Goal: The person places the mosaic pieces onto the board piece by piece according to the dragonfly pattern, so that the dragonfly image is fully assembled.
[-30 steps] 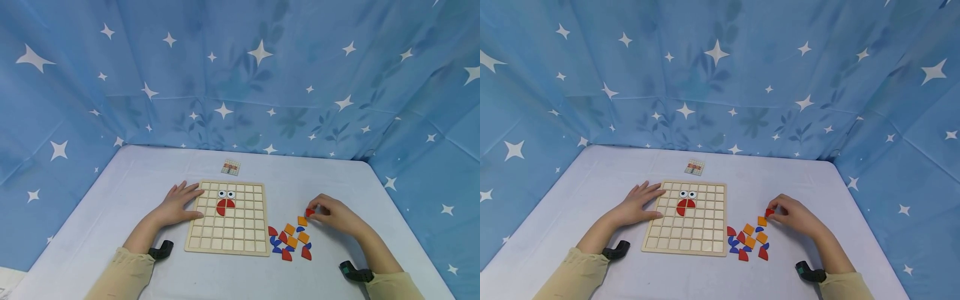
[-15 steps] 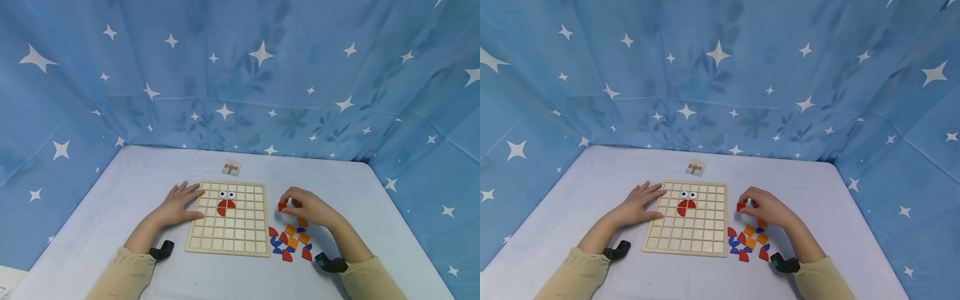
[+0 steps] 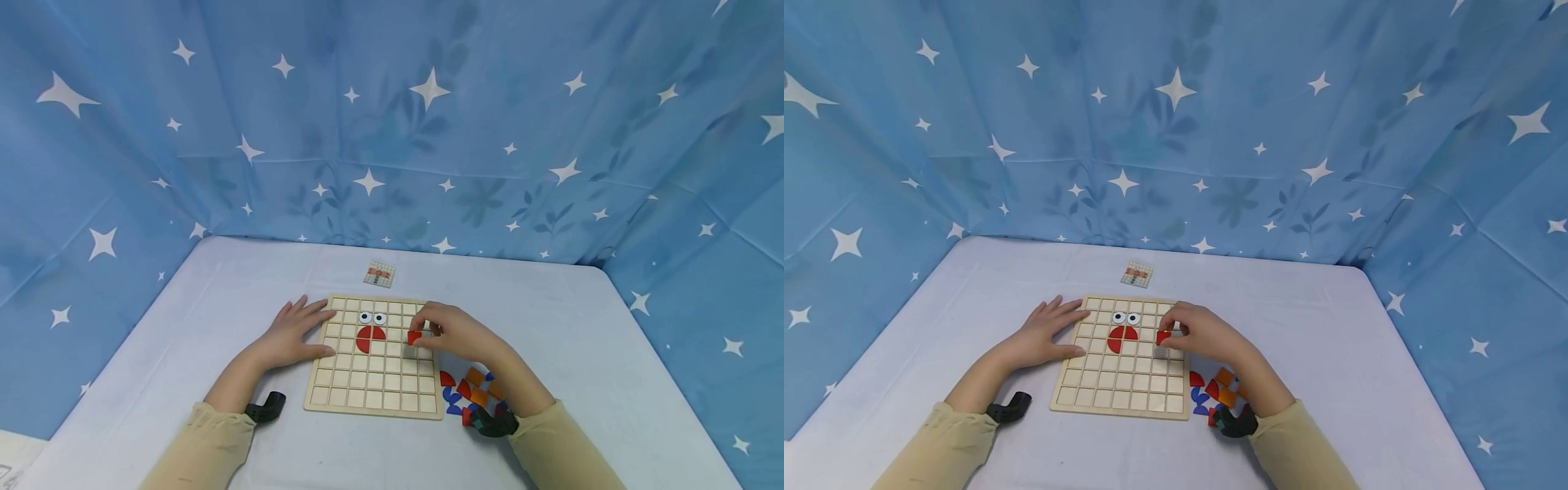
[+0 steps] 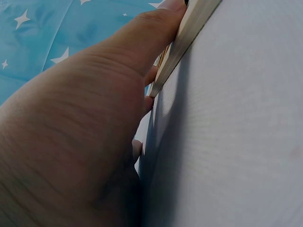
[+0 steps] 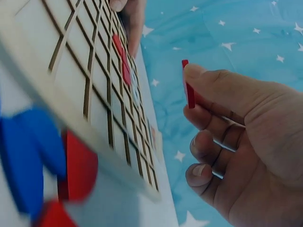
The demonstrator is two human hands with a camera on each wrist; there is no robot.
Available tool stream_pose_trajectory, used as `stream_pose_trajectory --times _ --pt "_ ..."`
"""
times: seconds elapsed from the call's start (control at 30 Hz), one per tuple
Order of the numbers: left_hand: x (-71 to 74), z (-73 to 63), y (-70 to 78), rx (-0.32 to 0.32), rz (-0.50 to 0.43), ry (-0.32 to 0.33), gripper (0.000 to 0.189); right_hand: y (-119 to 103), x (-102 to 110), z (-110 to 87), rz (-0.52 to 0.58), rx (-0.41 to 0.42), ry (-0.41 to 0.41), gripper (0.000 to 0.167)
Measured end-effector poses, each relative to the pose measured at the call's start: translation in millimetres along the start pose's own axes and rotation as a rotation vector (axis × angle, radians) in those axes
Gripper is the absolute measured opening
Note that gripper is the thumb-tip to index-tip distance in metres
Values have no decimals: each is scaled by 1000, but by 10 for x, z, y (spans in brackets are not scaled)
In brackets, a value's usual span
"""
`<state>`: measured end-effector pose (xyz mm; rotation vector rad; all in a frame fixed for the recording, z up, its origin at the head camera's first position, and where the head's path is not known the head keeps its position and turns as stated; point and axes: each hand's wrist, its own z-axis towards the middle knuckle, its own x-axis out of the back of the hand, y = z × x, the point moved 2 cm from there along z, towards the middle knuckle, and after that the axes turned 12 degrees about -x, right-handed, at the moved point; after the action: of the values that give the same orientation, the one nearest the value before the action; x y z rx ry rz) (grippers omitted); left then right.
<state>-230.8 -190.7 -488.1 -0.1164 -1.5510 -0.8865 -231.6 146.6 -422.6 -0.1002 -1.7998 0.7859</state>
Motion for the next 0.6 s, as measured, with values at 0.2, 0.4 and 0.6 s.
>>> stream_pose_trajectory --times 0.2,0.4,0.6 --pt "9 -12 1 0 2 3 83 -151 -110 152 -1 -1 0 14" --pt "18 -28 8 2 2 0 84 -264 -261 300 10 32 -20 13" --pt "2 -3 0 3 4 -1 81 -307 -399 363 18 -9 -36 17"
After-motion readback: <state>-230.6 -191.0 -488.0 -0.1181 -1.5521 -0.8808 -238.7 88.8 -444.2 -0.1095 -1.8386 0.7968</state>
